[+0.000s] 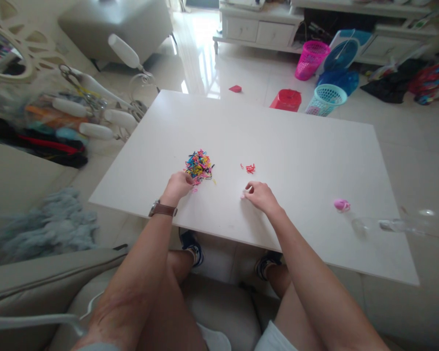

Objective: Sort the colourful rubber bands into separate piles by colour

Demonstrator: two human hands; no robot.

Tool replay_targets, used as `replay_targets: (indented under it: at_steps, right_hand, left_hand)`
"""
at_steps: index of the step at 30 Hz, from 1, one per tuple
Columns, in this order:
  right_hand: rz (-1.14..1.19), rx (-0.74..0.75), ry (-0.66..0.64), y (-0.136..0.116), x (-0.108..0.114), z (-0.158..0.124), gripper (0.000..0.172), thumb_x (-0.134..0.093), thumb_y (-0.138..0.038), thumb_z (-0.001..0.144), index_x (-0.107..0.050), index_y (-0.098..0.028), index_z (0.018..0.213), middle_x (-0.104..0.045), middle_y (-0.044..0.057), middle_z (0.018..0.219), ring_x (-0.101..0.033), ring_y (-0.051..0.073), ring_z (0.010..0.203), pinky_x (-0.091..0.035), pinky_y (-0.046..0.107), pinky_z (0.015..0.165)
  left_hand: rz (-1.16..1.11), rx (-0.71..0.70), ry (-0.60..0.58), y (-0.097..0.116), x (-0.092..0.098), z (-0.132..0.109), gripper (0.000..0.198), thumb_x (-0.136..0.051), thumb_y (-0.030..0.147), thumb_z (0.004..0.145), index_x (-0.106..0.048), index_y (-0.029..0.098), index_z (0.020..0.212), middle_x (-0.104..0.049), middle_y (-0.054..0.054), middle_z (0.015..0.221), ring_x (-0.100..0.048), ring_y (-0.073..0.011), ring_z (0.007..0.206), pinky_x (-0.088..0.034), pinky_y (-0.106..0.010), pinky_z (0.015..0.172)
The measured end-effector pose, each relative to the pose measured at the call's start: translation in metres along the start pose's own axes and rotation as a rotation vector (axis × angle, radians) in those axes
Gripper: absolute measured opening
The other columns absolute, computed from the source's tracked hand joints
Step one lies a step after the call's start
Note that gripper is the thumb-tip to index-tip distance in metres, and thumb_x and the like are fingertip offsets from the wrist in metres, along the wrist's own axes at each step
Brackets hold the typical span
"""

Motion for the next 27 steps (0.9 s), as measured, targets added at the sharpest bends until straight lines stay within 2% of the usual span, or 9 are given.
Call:
replay_targets:
  at_steps: [4, 8, 12, 14, 17, 19, 22, 27]
  right_hand:
    - [0.010, 0.003, -0.003, -0.001, 0.000, 0.001, 0.024, -0.077, -0.029, 0.082, -0.077, -0.021, 0.105, -0.080, 0.006, 0.097, -0.072, 0.020, 0.091, -0.049, 0.027, 0.081]
    - [-0.004, -0.001, -0.002, -0.003, 0.002, 0.002, 0.024, -0.077, -0.027, 0.081, -0.077, -0.021, 0.105, -0.080, 0.006, 0.096, -0.072, 0.020, 0.092, -0.049, 0.027, 0.082]
    - [0.018, -0.019, 0.034, -0.006, 0.008, 0.001, 0.024, -0.075, -0.025, 0.081, -0.077, -0.021, 0.105, -0.080, 0.006, 0.097, -0.071, 0.020, 0.091, -0.049, 0.027, 0.081]
    - [0.033, -0.024, 0.049, -0.007, 0.010, -0.001, 0.024, -0.074, -0.023, 0.081, -0.077, -0.020, 0.104, -0.080, 0.006, 0.097, -0.071, 0.020, 0.091, -0.049, 0.027, 0.080]
    - [0.039, -0.031, 0.050, -0.007, 0.012, -0.002, 0.024, -0.074, -0.022, 0.080, -0.077, -0.020, 0.104, -0.080, 0.006, 0.097, -0.071, 0.019, 0.090, -0.049, 0.027, 0.080]
    - [0.041, -0.033, 0.053, -0.007, 0.012, -0.002, 0.023, -0.072, -0.021, 0.080, -0.077, -0.020, 0.103, -0.080, 0.005, 0.096, -0.071, 0.019, 0.090, -0.049, 0.027, 0.081]
    - [0.042, -0.025, 0.071, -0.006, 0.015, -0.003, 0.023, -0.070, -0.019, 0.081, -0.077, -0.020, 0.102, -0.079, 0.005, 0.096, -0.071, 0.019, 0.091, -0.049, 0.027, 0.082]
    - [0.062, -0.028, 0.090, -0.002, 0.023, -0.004, 0.022, -0.068, -0.019, 0.082, -0.077, -0.021, 0.102, -0.079, 0.005, 0.095, -0.071, 0.019, 0.088, -0.049, 0.027, 0.080]
  left_hand:
    - [-0.012, -0.008, 0.007, 0.001, -0.002, 0.000, 0.013, -0.069, 0.013, 0.068, -0.076, 0.019, 0.077, -0.078, -0.008, 0.084, -0.073, -0.0234, 0.084, -0.051, -0.028, 0.073]
    - [0.000, -0.021, 0.008, 0.013, -0.007, -0.004, 0.019, -0.068, 0.010, 0.072, -0.076, 0.019, 0.086, -0.077, -0.007, 0.087, -0.071, -0.0217, 0.084, -0.050, -0.027, 0.074]
    - [-0.037, -0.186, 0.034, 0.033, -0.021, -0.009, 0.031, -0.064, 0.008, 0.076, -0.076, 0.017, 0.103, -0.075, -0.007, 0.095, -0.068, -0.0203, 0.088, -0.052, -0.028, 0.082]
    - [-0.059, -0.255, 0.025, 0.041, -0.030, -0.012, 0.038, -0.063, 0.005, 0.077, -0.076, 0.016, 0.110, -0.072, -0.008, 0.106, -0.068, -0.0196, 0.093, -0.053, -0.029, 0.088]
    - [-0.055, -0.304, 0.004, 0.047, -0.043, -0.016, 0.045, -0.059, 0.005, 0.081, -0.076, 0.018, 0.120, -0.066, -0.010, 0.123, -0.067, -0.0200, 0.101, -0.052, -0.031, 0.097]
    - [-0.033, -0.313, -0.002, 0.047, -0.049, -0.017, 0.046, -0.057, 0.005, 0.084, -0.075, 0.021, 0.123, -0.063, -0.010, 0.126, -0.066, -0.0215, 0.108, -0.051, -0.032, 0.102]
    - [-0.007, -0.297, -0.001, 0.044, -0.054, -0.016, 0.039, -0.054, 0.007, 0.087, -0.076, 0.021, 0.116, -0.061, -0.010, 0.125, -0.065, -0.0229, 0.112, -0.050, -0.033, 0.103]
    - [0.033, -0.247, 0.015, 0.045, -0.053, -0.013, 0.023, -0.052, 0.012, 0.092, -0.074, 0.020, 0.094, -0.063, -0.010, 0.117, -0.065, -0.0224, 0.105, -0.051, -0.033, 0.096]
Point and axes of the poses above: each hand's wrist, its own z-axis towards the middle knuckle, its own x-axis out of the back of the hand, y = z × x, the point moved 2 cm from there along z, towards the middle knuckle
